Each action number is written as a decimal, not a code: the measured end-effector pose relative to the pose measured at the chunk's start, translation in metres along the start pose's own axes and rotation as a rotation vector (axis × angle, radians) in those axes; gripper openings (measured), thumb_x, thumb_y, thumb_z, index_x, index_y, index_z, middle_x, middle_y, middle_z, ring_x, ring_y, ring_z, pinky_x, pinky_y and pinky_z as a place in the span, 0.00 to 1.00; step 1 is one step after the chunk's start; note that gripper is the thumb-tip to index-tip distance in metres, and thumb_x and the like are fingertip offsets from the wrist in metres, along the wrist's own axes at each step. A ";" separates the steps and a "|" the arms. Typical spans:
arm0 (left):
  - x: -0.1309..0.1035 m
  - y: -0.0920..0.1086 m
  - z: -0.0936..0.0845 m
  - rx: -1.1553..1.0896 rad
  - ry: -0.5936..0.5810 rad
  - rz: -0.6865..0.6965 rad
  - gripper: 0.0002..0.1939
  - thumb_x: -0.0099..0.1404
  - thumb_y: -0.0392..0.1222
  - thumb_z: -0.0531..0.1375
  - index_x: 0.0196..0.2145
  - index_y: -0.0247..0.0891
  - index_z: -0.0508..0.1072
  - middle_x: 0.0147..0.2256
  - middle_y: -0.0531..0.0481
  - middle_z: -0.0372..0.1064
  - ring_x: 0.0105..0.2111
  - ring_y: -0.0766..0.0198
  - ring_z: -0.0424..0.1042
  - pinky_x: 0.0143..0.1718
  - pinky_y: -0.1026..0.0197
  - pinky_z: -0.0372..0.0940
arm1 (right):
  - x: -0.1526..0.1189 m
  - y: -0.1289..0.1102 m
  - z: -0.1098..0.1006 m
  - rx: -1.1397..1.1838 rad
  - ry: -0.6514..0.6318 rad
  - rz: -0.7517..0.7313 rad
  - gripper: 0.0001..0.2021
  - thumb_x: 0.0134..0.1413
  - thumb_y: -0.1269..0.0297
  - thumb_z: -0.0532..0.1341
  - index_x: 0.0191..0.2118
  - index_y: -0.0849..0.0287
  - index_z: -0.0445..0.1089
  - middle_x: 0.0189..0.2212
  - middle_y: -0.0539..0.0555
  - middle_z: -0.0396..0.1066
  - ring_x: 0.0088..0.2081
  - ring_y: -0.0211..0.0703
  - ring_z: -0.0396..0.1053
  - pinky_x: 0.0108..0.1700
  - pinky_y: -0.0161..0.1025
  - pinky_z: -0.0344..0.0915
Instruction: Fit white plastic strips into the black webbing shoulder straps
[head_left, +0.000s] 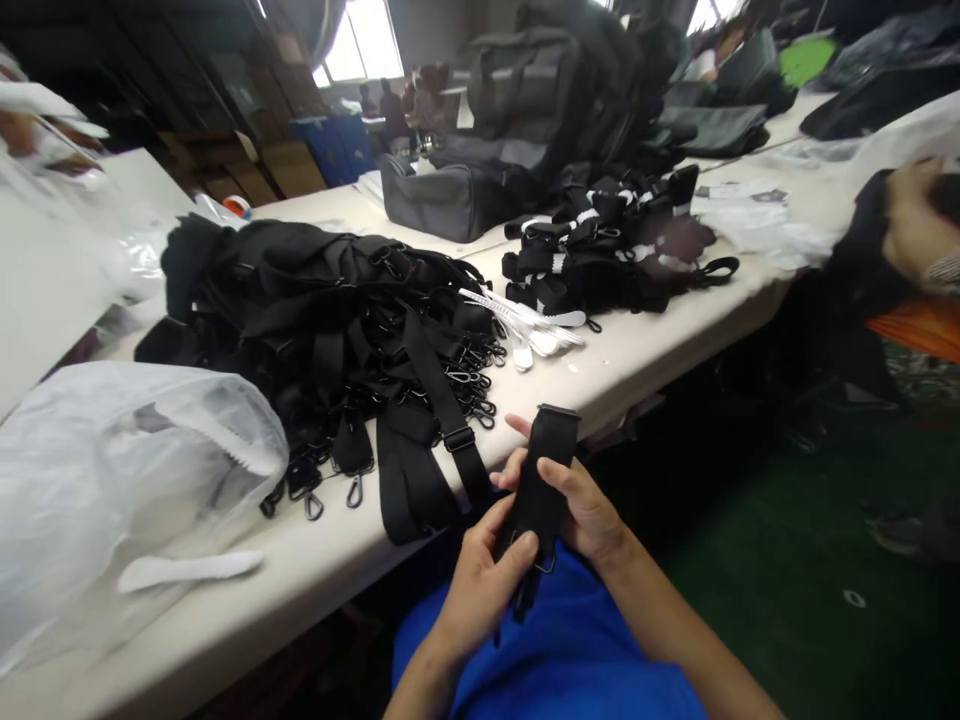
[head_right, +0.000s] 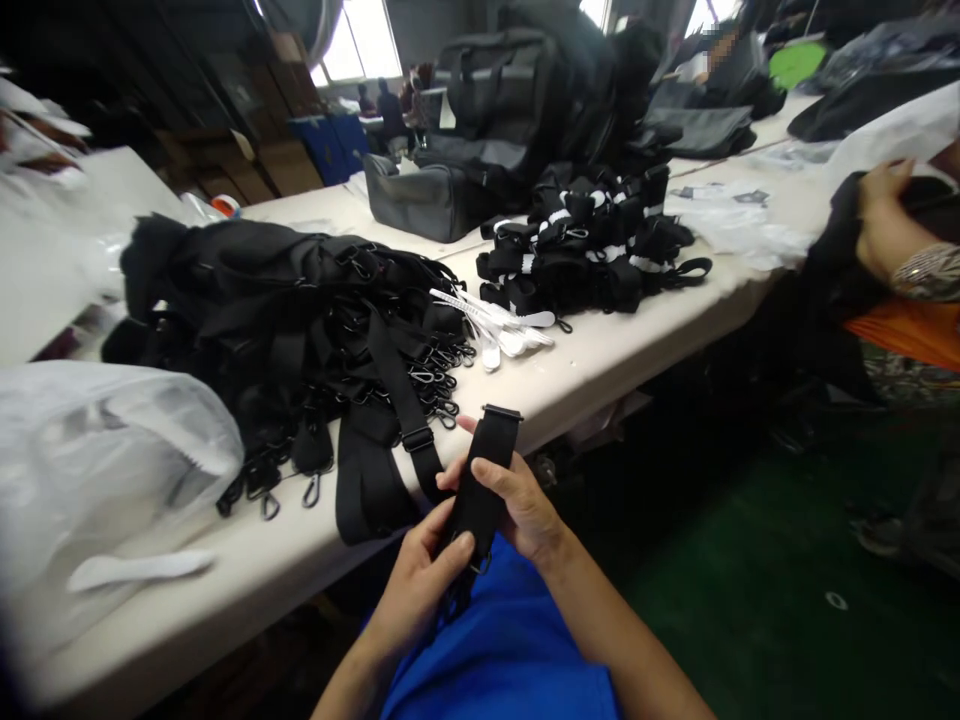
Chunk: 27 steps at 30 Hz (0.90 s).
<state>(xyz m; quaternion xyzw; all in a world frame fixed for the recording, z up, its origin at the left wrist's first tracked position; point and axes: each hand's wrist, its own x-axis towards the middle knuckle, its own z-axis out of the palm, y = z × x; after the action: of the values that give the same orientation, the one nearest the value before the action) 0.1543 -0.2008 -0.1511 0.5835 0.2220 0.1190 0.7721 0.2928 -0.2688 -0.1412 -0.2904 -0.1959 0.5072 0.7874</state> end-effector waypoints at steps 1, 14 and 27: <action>-0.004 -0.001 0.001 0.099 0.030 0.053 0.25 0.63 0.48 0.62 0.55 0.37 0.70 0.44 0.46 0.74 0.43 0.58 0.71 0.44 0.61 0.65 | 0.000 0.004 0.004 -0.043 0.020 -0.016 0.24 0.57 0.62 0.63 0.59 0.56 0.63 0.31 0.51 0.73 0.38 0.43 0.72 0.54 0.50 0.63; -0.027 -0.002 0.010 0.402 -0.036 0.122 0.14 0.61 0.49 0.64 0.36 0.34 0.72 0.24 0.48 0.74 0.22 0.62 0.71 0.25 0.63 0.62 | -0.025 0.017 0.038 -0.080 0.030 -0.120 0.07 0.58 0.62 0.64 0.33 0.59 0.67 0.18 0.42 0.51 0.22 0.33 0.52 0.38 0.39 0.64; 0.007 -0.022 0.018 -0.385 -0.305 0.051 0.26 0.53 0.49 0.71 0.45 0.32 0.71 0.31 0.45 0.75 0.22 0.68 0.72 0.26 0.66 0.66 | -0.019 0.002 0.009 -0.597 0.184 -0.243 0.15 0.59 0.52 0.61 0.28 0.58 0.70 0.27 0.53 0.69 0.33 0.43 0.66 0.42 0.40 0.63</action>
<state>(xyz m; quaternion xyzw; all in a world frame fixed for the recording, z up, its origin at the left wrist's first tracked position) 0.1669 -0.2194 -0.1694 0.4420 0.0615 0.0890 0.8905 0.2786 -0.2830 -0.1360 -0.5273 -0.2973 0.3013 0.7367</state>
